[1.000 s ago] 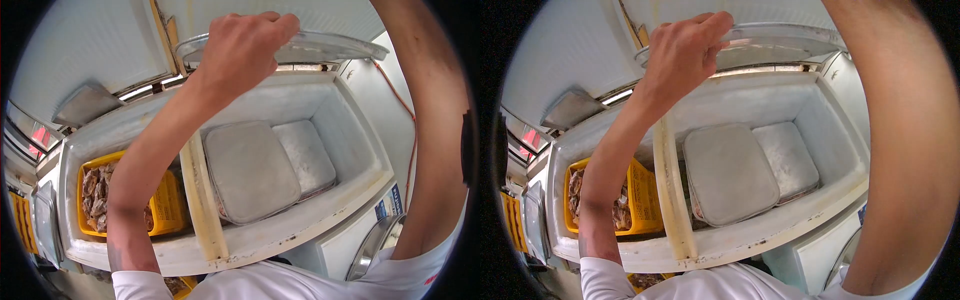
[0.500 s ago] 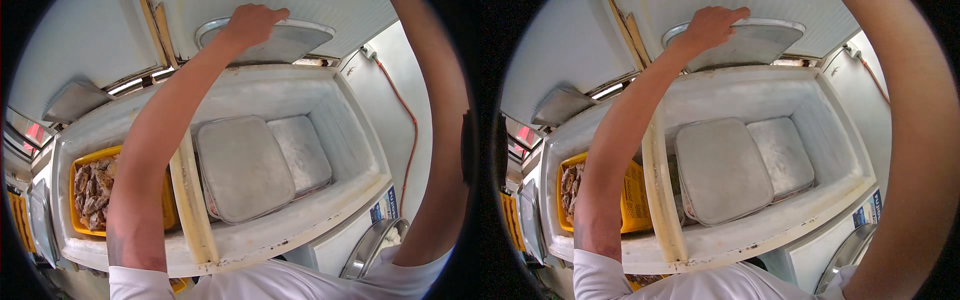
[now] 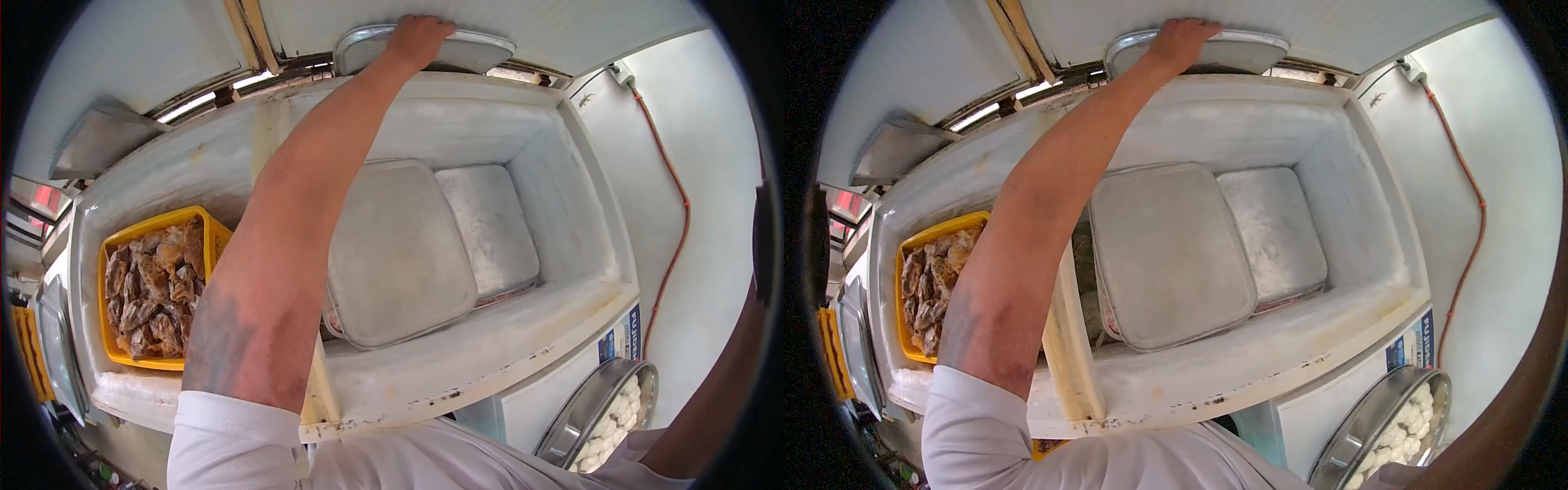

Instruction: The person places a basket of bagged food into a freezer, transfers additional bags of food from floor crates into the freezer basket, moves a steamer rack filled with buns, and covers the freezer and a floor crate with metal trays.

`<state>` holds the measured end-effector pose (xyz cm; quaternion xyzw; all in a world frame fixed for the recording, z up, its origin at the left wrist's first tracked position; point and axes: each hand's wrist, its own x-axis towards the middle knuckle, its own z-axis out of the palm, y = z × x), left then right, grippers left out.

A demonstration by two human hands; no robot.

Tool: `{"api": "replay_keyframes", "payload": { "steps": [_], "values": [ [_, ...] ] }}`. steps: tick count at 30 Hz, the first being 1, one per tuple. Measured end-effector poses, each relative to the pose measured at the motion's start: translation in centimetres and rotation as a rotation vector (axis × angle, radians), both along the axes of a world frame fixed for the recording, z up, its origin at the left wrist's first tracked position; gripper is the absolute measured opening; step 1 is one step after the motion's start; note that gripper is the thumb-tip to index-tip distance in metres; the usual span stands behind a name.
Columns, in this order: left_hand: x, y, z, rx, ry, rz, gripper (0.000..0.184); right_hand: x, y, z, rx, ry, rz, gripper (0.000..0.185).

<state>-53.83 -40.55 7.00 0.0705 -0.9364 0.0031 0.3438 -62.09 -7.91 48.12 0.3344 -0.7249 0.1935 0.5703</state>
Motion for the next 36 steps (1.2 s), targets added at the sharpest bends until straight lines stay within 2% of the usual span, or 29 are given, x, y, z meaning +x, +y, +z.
{"api": "replay_keyframes", "payload": {
  "steps": [6,8,9,11,14,18,21,23,28,29,32,34,36],
  "values": [
    [3.7,0.5,-0.1,-0.220,0.104,0.019,0.044,0.6,-1.6,0.3,0.013,0.039,0.024,0.053],
    [5.7,0.4,0.2,-0.262,0.019,-0.002,0.066,1.3,-2.4,0.6,0.027,0.068,0.040,0.054],
    [6.9,0.7,0.5,-0.269,0.019,0.012,0.066,1.6,-3.0,0.6,0.037,0.082,0.052,0.054],
    [10.6,0.7,1.3,-0.123,-0.033,-0.105,0.061,2.5,-4.7,0.3,0.057,0.101,0.086,0.056],
    [16.5,2.3,2.1,-0.078,-0.121,-0.091,0.056,5.1,-8.5,0.4,0.086,0.164,0.168,0.057],
    [23.3,3.6,2.6,-0.066,-0.068,-0.083,0.056,8.8,-11.7,0.1,0.155,0.300,0.219,0.060],
    [28.5,3.7,2.9,0.025,-0.079,0.015,0.055,12.1,-14.7,-0.8,0.198,0.400,0.281,0.062],
    [33.3,3.4,2.5,0.085,-0.027,-0.046,0.053,15.4,-17.2,-1.7,0.212,0.448,0.391,0.063],
    [46.1,7.6,1.1,0.390,-0.079,0.163,0.052,23.7,-20.7,-6.5,0.244,0.537,0.669,0.066],
    [48.2,8.4,0.5,0.386,-0.072,0.207,0.052,24.8,-20.4,-7.9,0.250,0.547,0.712,0.067],
    [55.5,10.7,-1.4,0.457,0.090,0.305,0.043,27.7,-19.1,-13.9,0.252,0.437,0.836,0.076],
    [60.8,12.4,-1.8,0.610,0.174,0.496,0.035,28.9,-19.2,-17.5,0.344,0.532,0.907,0.054],
    [66.5,13.0,-3.0,0.611,0.298,0.607,0.031,31.5,-19.3,-20.9,0.348,0.519,1.030,0.053]
  ]
}}
